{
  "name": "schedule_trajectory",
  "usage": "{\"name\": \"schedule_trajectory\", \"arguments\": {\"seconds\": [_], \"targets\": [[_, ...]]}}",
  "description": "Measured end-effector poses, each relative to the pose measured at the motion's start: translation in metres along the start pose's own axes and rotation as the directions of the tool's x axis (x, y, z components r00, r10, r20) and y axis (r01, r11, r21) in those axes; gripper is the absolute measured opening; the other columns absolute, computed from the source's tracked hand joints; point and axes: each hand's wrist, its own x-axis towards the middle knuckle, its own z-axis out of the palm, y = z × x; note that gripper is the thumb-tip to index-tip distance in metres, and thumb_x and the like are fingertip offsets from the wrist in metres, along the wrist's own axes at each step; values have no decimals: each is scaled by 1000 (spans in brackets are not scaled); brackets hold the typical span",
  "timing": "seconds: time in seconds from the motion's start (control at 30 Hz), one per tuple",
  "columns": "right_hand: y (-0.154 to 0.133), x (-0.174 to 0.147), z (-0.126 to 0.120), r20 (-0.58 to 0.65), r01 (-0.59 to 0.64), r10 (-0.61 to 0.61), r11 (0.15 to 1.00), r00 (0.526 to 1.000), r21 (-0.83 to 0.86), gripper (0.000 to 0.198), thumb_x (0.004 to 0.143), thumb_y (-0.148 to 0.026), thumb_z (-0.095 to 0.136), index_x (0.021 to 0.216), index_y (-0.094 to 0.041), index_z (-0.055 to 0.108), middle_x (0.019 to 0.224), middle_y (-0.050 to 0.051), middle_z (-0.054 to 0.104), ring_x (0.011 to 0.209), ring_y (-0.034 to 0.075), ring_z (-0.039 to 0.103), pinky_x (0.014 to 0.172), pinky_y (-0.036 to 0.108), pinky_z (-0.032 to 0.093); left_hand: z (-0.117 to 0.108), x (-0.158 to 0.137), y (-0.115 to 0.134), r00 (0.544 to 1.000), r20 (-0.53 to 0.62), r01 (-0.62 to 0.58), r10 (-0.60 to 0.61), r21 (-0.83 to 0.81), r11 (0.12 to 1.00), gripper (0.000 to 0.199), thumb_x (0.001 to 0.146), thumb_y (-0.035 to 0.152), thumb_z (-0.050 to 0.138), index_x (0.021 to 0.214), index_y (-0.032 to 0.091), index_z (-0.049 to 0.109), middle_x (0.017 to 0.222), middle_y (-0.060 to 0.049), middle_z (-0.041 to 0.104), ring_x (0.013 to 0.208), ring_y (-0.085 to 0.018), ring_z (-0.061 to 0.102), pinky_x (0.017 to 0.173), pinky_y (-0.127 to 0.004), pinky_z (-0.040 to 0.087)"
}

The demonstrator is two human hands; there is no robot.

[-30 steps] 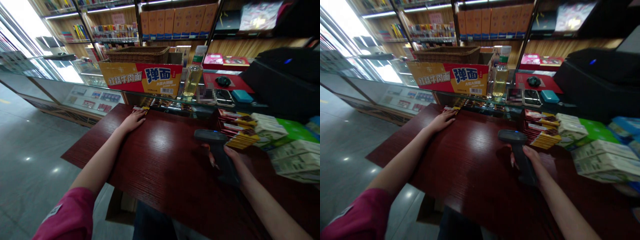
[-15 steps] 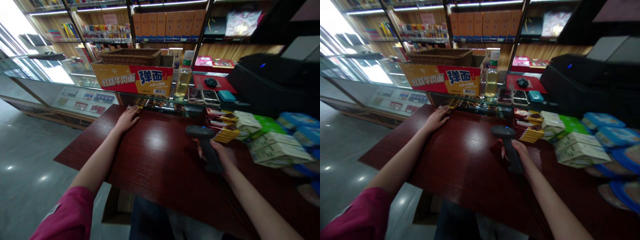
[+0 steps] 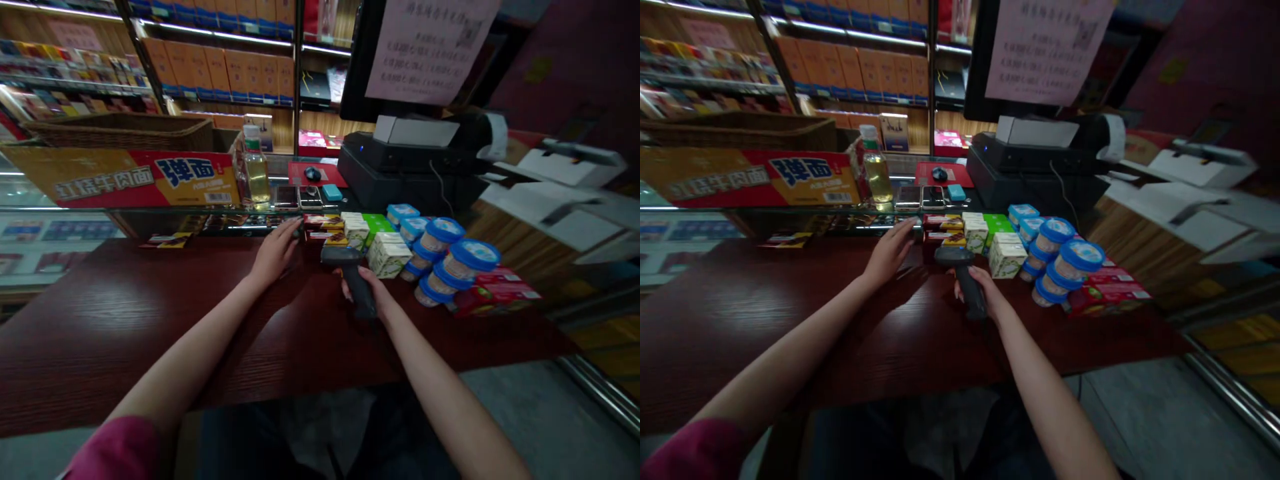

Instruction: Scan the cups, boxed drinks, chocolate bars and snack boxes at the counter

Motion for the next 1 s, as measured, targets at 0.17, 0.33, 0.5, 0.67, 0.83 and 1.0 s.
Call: {"name": "schedule_trajectory", "arguments": {"seconds": [0.17,0.33,0.5,0.67,0.83,1.0], "targets": [[-1,0,-16,-13,-14,14,999,1000,45,63,83,-69,61,103,-11,74,57,3,64,49,16,56,49,25,46,31,59,-4,994,92,53,-58,63,997,50,95,17,52,145,19,60,150,-12,60,141,-28,55,121,-49,42],[-2,3,-12,57,-4,1,998,998,62,64,83,-69,65,106,-11,73,62,3,67,51,15,58,51,25,48,22,66,-2,991,122,44,-56,97,994,37,96,17,52,126,17,73,139,-13,69,132,-28,62,116,-44,46],[-4,-1,-1,154,13,-24,997,988,72,60,82,-68,70,104,-12,72,66,5,71,52,15,61,50,24,48,-13,30,20,972,-136,189,-192,-36,981,35,104,33,49,126,22,73,128,-7,76,119,-24,70,106,-37,51],[-5,-10,20,295,-102,68,990,953,101,56,82,-58,79,111,-12,69,77,8,75,59,17,68,53,26,53,-47,-30,13,857,-103,477,-506,-216,852,38,94,49,64,114,21,80,111,-6,81,105,-26,75,97,-36,57],[4,-8,48,388,-207,169,977,906,59,51,80,-53,84,105,-12,66,80,9,77,57,17,69,52,26,56,-54,-75,-8,702,114,667,-703,-450,593,57,80,64,75,110,16,81,106,-11,82,94,-29,77,87,-40,62],[12,2,61,245,-148,132,988,960,47,52,80,-56,83,105,-13,66,78,8,76,52,14,65,46,23,52,-46,-83,-13,654,267,703,-708,-560,439,65,71,67,82,110,15,82,99,-9,82,82,-24,76,80,-37,63]]}}
